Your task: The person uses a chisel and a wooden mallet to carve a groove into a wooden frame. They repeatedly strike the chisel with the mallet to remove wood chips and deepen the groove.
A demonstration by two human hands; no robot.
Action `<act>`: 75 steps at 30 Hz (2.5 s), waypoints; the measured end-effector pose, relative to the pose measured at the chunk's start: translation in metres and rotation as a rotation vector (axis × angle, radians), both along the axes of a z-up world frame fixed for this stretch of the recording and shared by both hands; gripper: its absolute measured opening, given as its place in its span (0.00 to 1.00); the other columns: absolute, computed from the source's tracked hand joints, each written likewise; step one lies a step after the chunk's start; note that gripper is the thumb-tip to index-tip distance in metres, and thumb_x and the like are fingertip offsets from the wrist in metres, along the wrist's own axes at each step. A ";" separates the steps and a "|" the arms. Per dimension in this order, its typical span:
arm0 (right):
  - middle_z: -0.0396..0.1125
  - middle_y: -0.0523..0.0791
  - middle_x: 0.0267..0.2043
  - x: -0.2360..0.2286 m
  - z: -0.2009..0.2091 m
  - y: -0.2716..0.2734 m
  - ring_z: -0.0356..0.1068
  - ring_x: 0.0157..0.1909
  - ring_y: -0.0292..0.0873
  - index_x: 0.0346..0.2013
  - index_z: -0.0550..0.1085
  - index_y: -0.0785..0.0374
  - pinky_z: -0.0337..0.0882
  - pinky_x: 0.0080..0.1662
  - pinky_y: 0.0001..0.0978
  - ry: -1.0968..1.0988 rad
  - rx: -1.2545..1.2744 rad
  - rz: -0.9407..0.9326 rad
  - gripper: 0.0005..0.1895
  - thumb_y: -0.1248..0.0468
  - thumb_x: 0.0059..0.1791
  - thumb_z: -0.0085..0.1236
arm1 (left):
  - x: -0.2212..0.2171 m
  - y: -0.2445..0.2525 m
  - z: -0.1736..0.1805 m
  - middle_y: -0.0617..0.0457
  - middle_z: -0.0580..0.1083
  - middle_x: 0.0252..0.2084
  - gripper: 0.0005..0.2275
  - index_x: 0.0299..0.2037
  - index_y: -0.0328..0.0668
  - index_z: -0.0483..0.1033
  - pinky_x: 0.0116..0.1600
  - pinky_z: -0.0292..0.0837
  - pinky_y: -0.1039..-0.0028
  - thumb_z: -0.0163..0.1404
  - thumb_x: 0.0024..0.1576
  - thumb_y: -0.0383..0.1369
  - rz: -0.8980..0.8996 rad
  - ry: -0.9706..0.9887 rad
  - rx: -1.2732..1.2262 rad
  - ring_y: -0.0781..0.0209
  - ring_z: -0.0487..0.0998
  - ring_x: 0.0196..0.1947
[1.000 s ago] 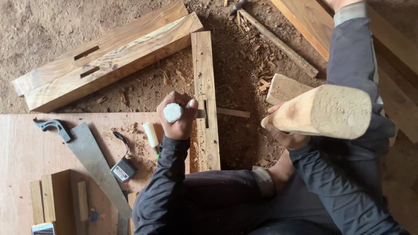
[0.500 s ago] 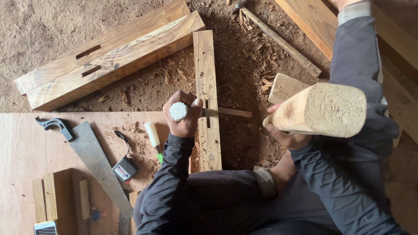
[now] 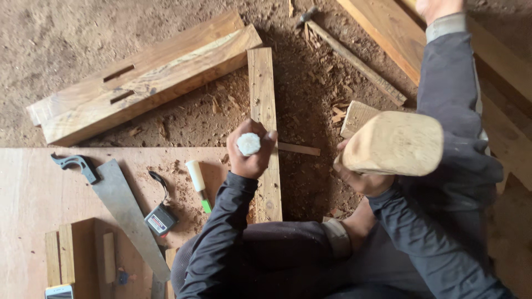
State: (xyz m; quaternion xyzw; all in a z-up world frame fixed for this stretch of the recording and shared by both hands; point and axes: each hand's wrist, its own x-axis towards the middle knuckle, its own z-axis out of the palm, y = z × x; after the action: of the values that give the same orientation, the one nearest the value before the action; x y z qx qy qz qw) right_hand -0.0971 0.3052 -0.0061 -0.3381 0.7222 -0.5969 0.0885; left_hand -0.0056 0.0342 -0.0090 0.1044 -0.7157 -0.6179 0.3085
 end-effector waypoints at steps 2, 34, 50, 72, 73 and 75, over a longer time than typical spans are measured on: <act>0.70 0.49 0.50 0.002 0.024 -0.003 0.72 0.51 0.43 0.53 0.71 0.69 0.74 0.53 0.34 0.112 0.023 -0.042 0.27 0.64 0.42 0.68 | 0.001 0.004 0.003 0.57 0.70 0.24 0.11 0.26 0.42 0.67 0.28 0.66 0.76 0.58 0.55 0.27 -0.024 0.000 0.015 0.69 0.69 0.21; 0.74 0.47 0.45 0.017 0.031 0.013 0.75 0.47 0.45 0.52 0.73 0.59 0.74 0.53 0.38 0.275 0.250 -0.071 0.28 0.62 0.39 0.72 | 0.043 -0.014 0.039 0.53 0.71 0.24 0.07 0.31 0.39 0.69 0.28 0.67 0.77 0.52 0.59 0.20 -0.034 0.218 0.293 0.68 0.70 0.22; 0.67 0.54 0.54 -0.011 -0.039 0.029 0.72 0.55 0.48 0.68 0.54 0.69 0.77 0.59 0.46 0.012 -0.346 -0.027 0.38 0.74 0.47 0.62 | 0.028 -0.006 0.003 0.58 0.70 0.25 0.10 0.28 0.42 0.67 0.29 0.65 0.78 0.58 0.55 0.25 0.051 -0.015 -0.010 0.71 0.69 0.23; 0.68 0.54 0.51 -0.014 -0.030 0.028 0.73 0.53 0.47 0.63 0.60 0.71 0.76 0.59 0.45 -0.068 -0.225 -0.106 0.33 0.74 0.46 0.63 | 0.031 -0.003 0.006 0.57 0.70 0.25 0.10 0.28 0.41 0.66 0.29 0.66 0.78 0.56 0.56 0.23 0.000 -0.021 0.064 0.72 0.69 0.24; 0.68 0.53 0.51 -0.014 -0.030 0.029 0.73 0.53 0.47 0.63 0.60 0.71 0.76 0.59 0.44 -0.065 -0.223 -0.110 0.33 0.74 0.46 0.63 | 0.030 -0.001 0.005 0.57 0.70 0.25 0.11 0.28 0.41 0.66 0.29 0.66 0.78 0.56 0.57 0.24 -0.003 -0.015 0.067 0.72 0.69 0.24; 0.68 0.53 0.50 -0.014 -0.029 0.029 0.73 0.53 0.46 0.63 0.59 0.71 0.75 0.59 0.44 -0.061 -0.220 -0.119 0.33 0.74 0.46 0.63 | 0.027 0.002 0.004 0.58 0.71 0.23 0.11 0.27 0.42 0.66 0.27 0.67 0.78 0.57 0.57 0.25 -0.032 -0.010 0.109 0.72 0.70 0.22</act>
State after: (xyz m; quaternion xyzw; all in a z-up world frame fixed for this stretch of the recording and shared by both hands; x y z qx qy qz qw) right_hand -0.1113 0.3340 -0.0352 -0.2842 0.6682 -0.6866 0.0372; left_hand 0.0218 0.0364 -0.0046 0.1127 -0.6843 -0.6601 0.2887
